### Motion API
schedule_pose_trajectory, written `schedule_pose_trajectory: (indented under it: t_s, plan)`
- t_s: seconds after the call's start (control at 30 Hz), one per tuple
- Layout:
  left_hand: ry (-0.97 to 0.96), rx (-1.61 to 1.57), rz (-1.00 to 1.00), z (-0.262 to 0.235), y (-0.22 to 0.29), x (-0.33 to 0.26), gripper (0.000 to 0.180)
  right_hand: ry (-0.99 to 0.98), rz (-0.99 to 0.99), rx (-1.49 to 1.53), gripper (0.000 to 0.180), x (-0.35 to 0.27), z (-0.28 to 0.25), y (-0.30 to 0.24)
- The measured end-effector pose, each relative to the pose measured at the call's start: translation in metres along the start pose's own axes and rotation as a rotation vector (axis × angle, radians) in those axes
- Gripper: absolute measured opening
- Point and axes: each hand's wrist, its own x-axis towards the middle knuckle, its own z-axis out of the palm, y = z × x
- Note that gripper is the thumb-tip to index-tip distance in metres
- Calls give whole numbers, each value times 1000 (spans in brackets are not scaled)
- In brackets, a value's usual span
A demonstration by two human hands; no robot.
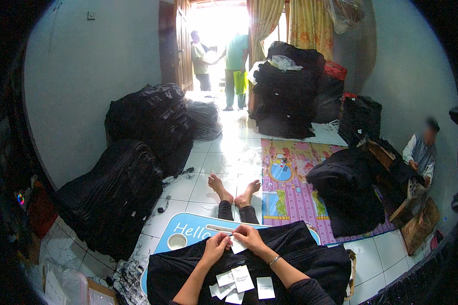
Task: The person sits on the floor and uses a small red tool to attach white tags to the waistband of a black garment. They repeatedly pick up tags, position them, and secure them to the garment, then place the finished item aside.
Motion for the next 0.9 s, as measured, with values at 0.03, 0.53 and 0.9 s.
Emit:
schedule_pose_trajectory:
  t_s: [0.03, 0.53, 0.9]
  plan:
    - [6, -19, 2, 0, 0, 0, 17, 16, -31, -2, 17, 0, 0, 0]
    - [-30, 48, -17, -2, -7, 1, 17, -53, 85, -125, 18, -4, -3, -12]
    - [-32, 59, -46, -3, -6, 2, 19, -46, 69, -50, 20, -4, -2, -5]
